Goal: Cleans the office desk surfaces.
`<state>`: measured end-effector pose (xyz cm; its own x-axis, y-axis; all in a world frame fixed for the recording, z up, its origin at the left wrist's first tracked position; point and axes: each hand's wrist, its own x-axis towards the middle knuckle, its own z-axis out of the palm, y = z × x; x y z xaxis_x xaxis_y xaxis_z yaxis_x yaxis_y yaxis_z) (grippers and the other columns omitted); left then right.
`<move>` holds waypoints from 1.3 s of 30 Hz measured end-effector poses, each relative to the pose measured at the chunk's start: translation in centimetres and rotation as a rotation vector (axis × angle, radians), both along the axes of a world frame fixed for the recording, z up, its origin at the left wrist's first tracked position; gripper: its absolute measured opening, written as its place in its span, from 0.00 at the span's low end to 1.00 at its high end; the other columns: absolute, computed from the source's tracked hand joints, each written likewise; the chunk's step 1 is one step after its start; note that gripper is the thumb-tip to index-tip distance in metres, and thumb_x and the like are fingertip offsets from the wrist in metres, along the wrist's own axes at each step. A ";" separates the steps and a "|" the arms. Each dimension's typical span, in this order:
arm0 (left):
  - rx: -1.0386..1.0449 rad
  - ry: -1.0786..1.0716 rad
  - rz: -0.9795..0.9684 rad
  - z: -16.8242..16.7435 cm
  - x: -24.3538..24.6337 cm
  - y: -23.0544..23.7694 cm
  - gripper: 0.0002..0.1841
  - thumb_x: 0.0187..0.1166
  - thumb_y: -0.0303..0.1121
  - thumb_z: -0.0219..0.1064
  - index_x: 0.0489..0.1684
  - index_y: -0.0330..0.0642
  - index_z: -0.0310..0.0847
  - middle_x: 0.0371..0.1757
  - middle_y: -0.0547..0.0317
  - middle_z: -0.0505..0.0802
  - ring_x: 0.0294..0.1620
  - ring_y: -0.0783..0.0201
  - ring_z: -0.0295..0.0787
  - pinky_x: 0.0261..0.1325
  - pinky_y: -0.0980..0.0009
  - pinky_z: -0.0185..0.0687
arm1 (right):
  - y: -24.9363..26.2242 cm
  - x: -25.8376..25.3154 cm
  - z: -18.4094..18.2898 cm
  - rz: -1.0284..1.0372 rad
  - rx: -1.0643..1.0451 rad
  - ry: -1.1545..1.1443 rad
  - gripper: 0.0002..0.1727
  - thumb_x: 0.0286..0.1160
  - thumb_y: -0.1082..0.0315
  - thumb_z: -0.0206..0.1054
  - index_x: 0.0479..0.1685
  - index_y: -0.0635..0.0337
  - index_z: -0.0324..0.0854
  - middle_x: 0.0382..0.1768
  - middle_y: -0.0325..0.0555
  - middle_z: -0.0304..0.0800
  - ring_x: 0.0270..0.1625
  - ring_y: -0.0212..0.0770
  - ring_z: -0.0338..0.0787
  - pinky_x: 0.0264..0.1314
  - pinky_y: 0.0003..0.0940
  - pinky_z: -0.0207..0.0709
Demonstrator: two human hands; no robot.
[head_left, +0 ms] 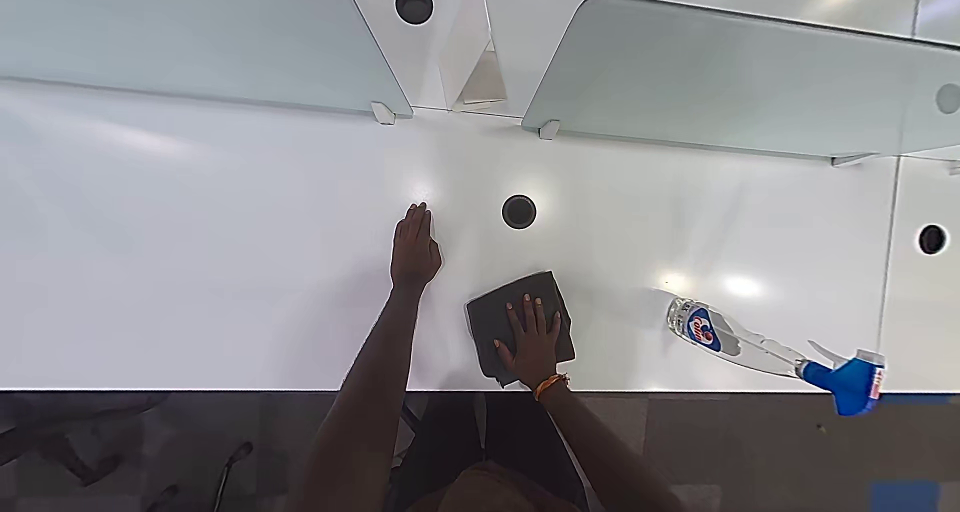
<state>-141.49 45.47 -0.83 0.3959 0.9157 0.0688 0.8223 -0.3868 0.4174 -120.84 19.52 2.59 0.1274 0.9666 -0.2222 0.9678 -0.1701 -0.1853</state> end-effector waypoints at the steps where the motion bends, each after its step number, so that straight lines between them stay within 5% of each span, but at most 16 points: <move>1: -0.010 0.004 0.002 0.0 0.0 0.0 0.29 0.79 0.31 0.44 0.82 0.34 0.69 0.90 0.49 0.69 0.94 0.52 0.54 0.92 0.51 0.49 | -0.2 -0.1 -0.6 0.000 0.000 -0.028 0.45 0.71 0.22 0.45 0.90 0.30 0.64 0.92 0.49 0.60 0.93 0.61 0.57 0.84 0.82 0.36; 7: 0.020 -0.015 0.010 -0.1 0.0 0.2 0.29 0.80 0.31 0.43 0.81 0.35 0.71 0.90 0.50 0.70 0.93 0.52 0.56 0.92 0.51 0.50 | 6.0 1.0 -1.0 -0.093 0.048 -0.023 0.44 0.71 0.24 0.46 0.90 0.27 0.63 0.92 0.46 0.60 0.94 0.61 0.54 0.84 0.83 0.35; 11: 0.014 -0.026 0.007 0.0 -0.1 0.0 0.29 0.79 0.31 0.43 0.81 0.35 0.70 0.89 0.48 0.70 0.93 0.51 0.56 0.91 0.51 0.51 | 11.8 3.0 -1.7 -0.170 0.085 -0.028 0.41 0.75 0.28 0.44 0.92 0.25 0.57 0.95 0.43 0.51 0.97 0.57 0.44 0.86 0.81 0.31; 18: 0.046 -0.041 0.003 -0.1 -0.2 0.2 0.28 0.80 0.30 0.43 0.80 0.36 0.72 0.89 0.50 0.71 0.93 0.52 0.57 0.92 0.52 0.50 | 15.5 4.1 -2.0 -0.189 0.102 0.024 0.35 0.81 0.52 0.50 0.93 0.33 0.57 0.97 0.43 0.41 0.98 0.54 0.33 0.86 0.81 0.25; 23: 0.060 -0.045 -0.004 -0.6 -0.3 0.4 0.28 0.81 0.29 0.43 0.80 0.37 0.73 0.89 0.51 0.71 0.93 0.53 0.57 0.92 0.52 0.50 | 12.1 1.3 -2.1 -0.212 0.152 0.102 0.31 0.76 0.64 0.60 0.84 0.42 0.72 0.95 0.45 0.50 0.98 0.54 0.40 0.90 0.77 0.27; 27: 0.051 -0.171 -0.003 -0.6 -1.2 0.1 0.25 0.80 0.26 0.47 0.76 0.33 0.76 0.88 0.45 0.72 0.92 0.48 0.60 0.92 0.53 0.53 | 3.2 -4.0 -1.8 -0.050 0.224 0.190 0.28 0.73 0.73 0.57 0.73 0.46 0.84 0.87 0.54 0.68 0.92 0.64 0.57 0.88 0.80 0.38; 30: 0.026 -0.213 0.060 0.0 -2.8 -2.2 0.25 0.80 0.25 0.48 0.74 0.34 0.77 0.89 0.44 0.69 0.92 0.45 0.59 0.91 0.48 0.52 | -4.8 -5.7 -1.2 0.085 0.231 0.297 0.27 0.66 0.78 0.61 0.65 0.46 0.90 0.81 0.52 0.78 0.87 0.65 0.68 0.85 0.82 0.47; 35: -0.030 -0.072 0.011 2.0 -7.9 -7.3 0.26 0.81 0.29 0.48 0.79 0.38 0.75 0.89 0.47 0.70 0.94 0.48 0.53 0.91 0.39 0.46 | -10.4 -5.9 -0.2 0.140 0.111 0.335 0.26 0.63 0.78 0.62 0.60 0.46 0.92 0.84 0.38 0.75 0.90 0.53 0.66 0.88 0.74 0.47; 39: -0.027 -0.014 0.002 1.9 -10.0 -8.8 0.27 0.81 0.31 0.48 0.81 0.41 0.74 0.89 0.50 0.70 0.94 0.48 0.54 0.90 0.39 0.46 | -8.9 -7.5 -0.6 0.065 0.199 0.300 0.22 0.62 0.75 0.60 0.53 0.49 0.94 0.81 0.40 0.79 0.89 0.54 0.68 0.89 0.74 0.46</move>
